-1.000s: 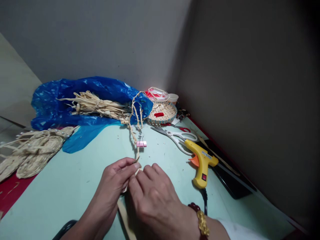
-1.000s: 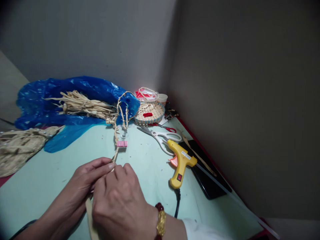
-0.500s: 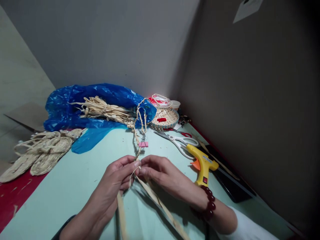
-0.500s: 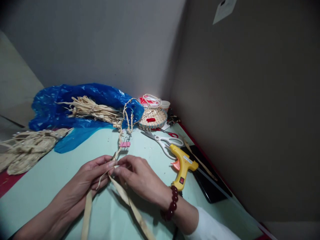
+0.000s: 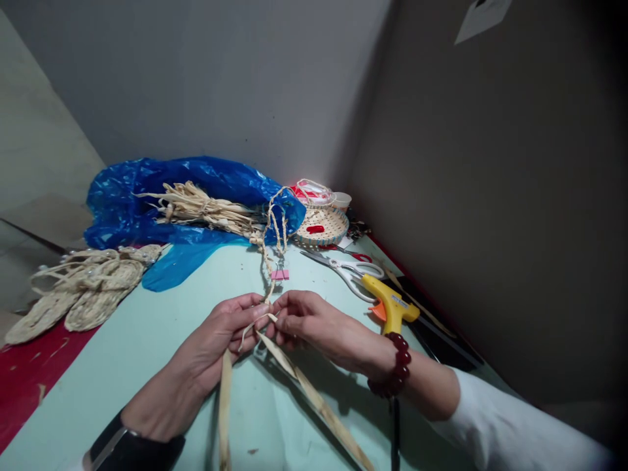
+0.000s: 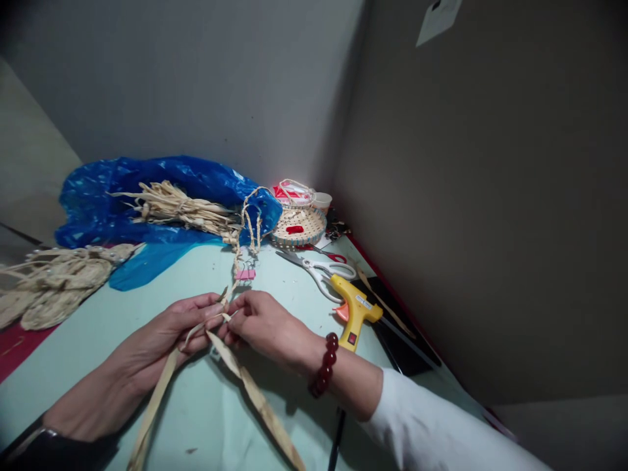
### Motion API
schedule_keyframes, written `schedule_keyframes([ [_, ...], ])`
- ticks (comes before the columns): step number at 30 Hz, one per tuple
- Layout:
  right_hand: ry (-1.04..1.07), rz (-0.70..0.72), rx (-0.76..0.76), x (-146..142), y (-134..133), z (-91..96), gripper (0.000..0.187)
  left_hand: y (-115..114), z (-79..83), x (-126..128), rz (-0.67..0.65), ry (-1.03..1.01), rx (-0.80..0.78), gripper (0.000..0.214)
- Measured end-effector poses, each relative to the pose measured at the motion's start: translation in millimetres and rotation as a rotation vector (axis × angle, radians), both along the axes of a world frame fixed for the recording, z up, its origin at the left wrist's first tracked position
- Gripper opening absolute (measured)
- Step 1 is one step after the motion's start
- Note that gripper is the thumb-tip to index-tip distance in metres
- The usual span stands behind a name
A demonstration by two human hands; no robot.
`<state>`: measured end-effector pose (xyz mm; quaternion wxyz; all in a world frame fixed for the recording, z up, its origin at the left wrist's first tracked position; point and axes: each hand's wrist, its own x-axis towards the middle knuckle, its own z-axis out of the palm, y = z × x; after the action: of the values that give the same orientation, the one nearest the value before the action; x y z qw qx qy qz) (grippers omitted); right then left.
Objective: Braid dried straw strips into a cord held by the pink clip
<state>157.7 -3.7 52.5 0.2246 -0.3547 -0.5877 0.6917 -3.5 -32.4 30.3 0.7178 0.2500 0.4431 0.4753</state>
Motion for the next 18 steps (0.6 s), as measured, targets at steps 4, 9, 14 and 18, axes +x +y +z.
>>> schedule_keyframes([
  [4,-0.044,0.063,-0.032,0.3,1.7,-2.5,0.007,2.4,-3.5,-4.2,0.013,0.023,-0.027,0.011],
  [9,-0.334,-0.005,0.525,20.0,-23.2,4.0,0.017,2.1,-1.7,-4.7,0.054,0.023,-0.036,0.011],
  [14,-0.583,0.051,0.598,42.8,-66.1,16.5,0.020,-1.6,5.4,-2.1,0.126,-0.018,-0.059,0.012],
  [18,-0.509,0.323,0.352,52.8,-97.5,5.0,0.014,0.5,-0.8,-4.8,0.125,-0.046,-0.042,0.013],
])
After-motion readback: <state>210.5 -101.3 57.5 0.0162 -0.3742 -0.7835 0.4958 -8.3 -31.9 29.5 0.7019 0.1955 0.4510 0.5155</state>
